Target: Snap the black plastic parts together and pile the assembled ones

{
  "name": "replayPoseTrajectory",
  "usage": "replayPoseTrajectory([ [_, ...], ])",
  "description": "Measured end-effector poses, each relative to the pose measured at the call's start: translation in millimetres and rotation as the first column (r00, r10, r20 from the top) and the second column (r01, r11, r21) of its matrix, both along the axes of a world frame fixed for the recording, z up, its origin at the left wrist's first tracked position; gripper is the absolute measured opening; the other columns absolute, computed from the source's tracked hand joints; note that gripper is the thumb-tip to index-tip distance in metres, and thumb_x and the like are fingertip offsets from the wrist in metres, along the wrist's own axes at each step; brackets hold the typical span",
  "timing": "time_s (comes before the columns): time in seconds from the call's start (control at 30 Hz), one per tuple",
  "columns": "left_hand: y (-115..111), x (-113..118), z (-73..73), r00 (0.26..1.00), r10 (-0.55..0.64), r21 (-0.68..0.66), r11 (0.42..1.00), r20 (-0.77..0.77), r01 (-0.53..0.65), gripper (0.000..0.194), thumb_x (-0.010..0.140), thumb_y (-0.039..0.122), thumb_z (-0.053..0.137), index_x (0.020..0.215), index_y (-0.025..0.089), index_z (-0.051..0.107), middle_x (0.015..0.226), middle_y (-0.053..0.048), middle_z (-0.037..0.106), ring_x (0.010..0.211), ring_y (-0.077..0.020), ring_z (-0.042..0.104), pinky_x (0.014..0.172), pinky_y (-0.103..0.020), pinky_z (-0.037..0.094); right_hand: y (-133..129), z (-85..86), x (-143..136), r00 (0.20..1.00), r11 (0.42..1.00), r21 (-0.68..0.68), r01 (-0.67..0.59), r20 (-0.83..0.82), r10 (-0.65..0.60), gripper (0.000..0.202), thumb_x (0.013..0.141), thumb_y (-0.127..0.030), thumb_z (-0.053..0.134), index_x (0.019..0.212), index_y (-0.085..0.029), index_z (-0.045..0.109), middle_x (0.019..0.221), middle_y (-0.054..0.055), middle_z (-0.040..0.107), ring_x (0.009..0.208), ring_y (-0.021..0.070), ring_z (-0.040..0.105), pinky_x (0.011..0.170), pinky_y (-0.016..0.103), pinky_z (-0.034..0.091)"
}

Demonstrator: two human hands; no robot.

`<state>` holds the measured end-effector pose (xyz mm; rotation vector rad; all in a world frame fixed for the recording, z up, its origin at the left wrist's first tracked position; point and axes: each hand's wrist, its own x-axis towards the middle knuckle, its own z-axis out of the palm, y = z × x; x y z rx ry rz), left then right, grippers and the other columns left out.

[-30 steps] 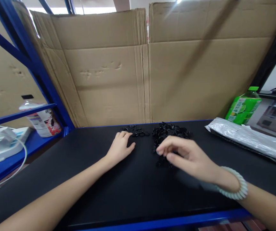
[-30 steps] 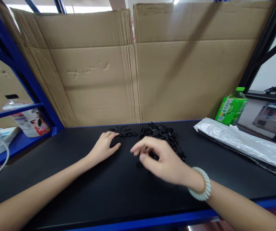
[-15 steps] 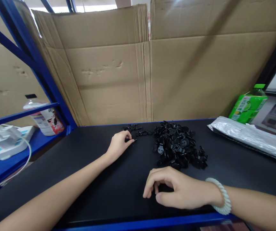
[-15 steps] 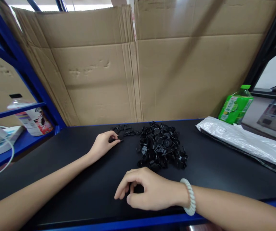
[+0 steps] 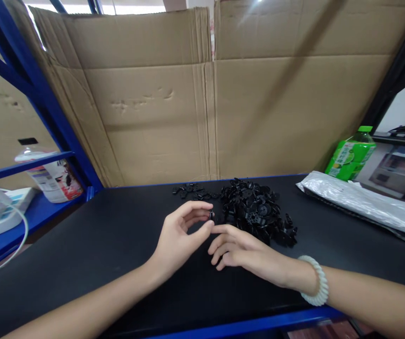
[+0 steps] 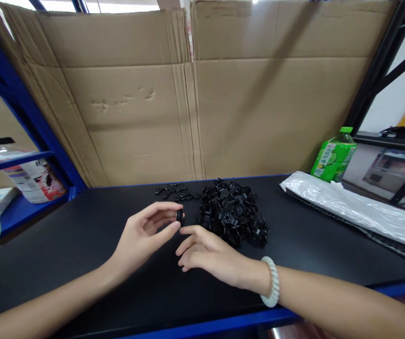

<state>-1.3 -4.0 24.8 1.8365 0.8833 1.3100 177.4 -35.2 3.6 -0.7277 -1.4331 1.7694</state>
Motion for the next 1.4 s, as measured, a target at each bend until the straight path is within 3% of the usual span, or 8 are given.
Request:
replayPoseTrajectory([
  [0.1, -15.3, 4.0, 1.1, 0.997, -0.077, 0.004, 0.997, 0.006, 0.077, 0.021, 0.076, 0.011, 0.066, 0.096, 0.017, 0.066, 0.097, -0.004, 0.069, 0.089, -0.0159, 0.068, 0.083, -0.027, 0.058, -0.8, 3.3, 2.0, 0.989, 0.997, -0.074, 0.012, -0.144, -0.023, 0.045, 0.079, -0.024, 0.062, 0.121, -0.019, 0.047, 0.102, 0.006, 0.055, 0.092, 0.0194, 0.059, 0.085, 0.041, 0.047],
  [0.27, -29.1, 10.6, -1.6, 0.977, -0.203, 0.006, 0.979, -0.067, 0.204, 0.023, 0.074, 0.004, 0.063, 0.092, 0.017, 0.068, 0.096, -0.005, 0.067, 0.087, -0.0181, 0.067, 0.076, -0.029, 0.060, -0.5, 5.2, 4.8, 0.990, 0.999, -0.045, 0.015, -0.139, -0.021, 0.041, 0.084, -0.027, 0.062, 0.122, -0.020, 0.049, 0.116, 0.009, 0.053, 0.101, 0.0201, 0.057, 0.087, 0.041, 0.048],
  [0.43, -29.2, 11.3, -1.1, 0.976, -0.208, -0.050, 0.977, -0.060, 0.205, 0.016, 0.072, 0.006, 0.067, 0.085, 0.014, 0.071, 0.094, -0.007, 0.069, 0.082, -0.0193, 0.068, 0.072, -0.031, 0.060, 0.1, 4.2, 4.0, 0.991, 0.998, 0.005, -0.060, -0.120, 0.061, 0.038, 0.088, -0.024, 0.059, 0.125, -0.022, 0.051, 0.111, 0.007, 0.057, 0.090, 0.0157, 0.059, 0.083, 0.037, 0.050],
  [0.73, -28.7, 4.8, 4.7, 0.964, -0.264, -0.151, 0.954, -0.016, 0.258, 0.014, 0.068, 0.017, 0.078, 0.082, 0.019, 0.077, 0.091, -0.007, 0.073, 0.079, -0.0210, 0.069, 0.071, -0.032, 0.061, -2.4, 16.9, 8.2, 0.948, 0.963, -0.064, -0.263, -0.200, 0.246, 0.033, 0.088, -0.025, 0.060, 0.121, -0.023, 0.059, 0.109, 0.006, 0.058, 0.092, 0.0161, 0.060, 0.087, 0.037, 0.047],
  [0.93, -26.9, 5.2, 3.6, 0.965, -0.259, -0.184, 0.947, 0.041, 0.262, 0.015, 0.068, 0.017, 0.078, 0.082, 0.020, 0.077, 0.090, -0.006, 0.072, 0.079, -0.0211, 0.069, 0.067, -0.031, 0.061, -1.1, 19.0, 10.7, 0.935, 0.951, -0.050, -0.305, -0.207, 0.289, 0.032, 0.087, -0.025, 0.060, 0.119, -0.022, 0.059, 0.104, 0.006, 0.057, 0.095, 0.0188, 0.059, 0.085, 0.037, 0.046],
  [1.2, -29.3, 9.3, 4.5, 0.973, -0.229, -0.085, 0.970, -0.028, 0.226, 0.016, 0.068, 0.011, 0.074, 0.081, 0.019, 0.078, 0.087, -0.008, 0.073, 0.058, -0.0128, 0.061, 0.051, -0.024, 0.053, -0.4, 20.7, 6.1, 0.949, 0.960, -0.033, -0.277, -0.169, 0.268, 0.037, 0.077, -0.011, 0.054, 0.113, -0.020, 0.060, 0.095, 0.003, 0.054, 0.083, 0.0145, 0.054, 0.079, 0.032, 0.046],
  [1.4, -28.3, 13.6, -3.7, 0.977, -0.210, -0.031, 0.977, -0.040, 0.209, 0.020, 0.065, 0.007, 0.071, 0.080, 0.018, 0.078, 0.085, -0.008, 0.074, 0.057, -0.0129, 0.061, 0.051, -0.024, 0.052, -2.5, 13.3, 1.2, 0.991, 0.991, 0.037, -0.129, -0.035, 0.130, 0.038, 0.077, -0.011, 0.048, 0.111, -0.022, 0.059, 0.088, 0.001, 0.050, 0.070, 0.0116, 0.046, 0.066, 0.025, 0.040],
])
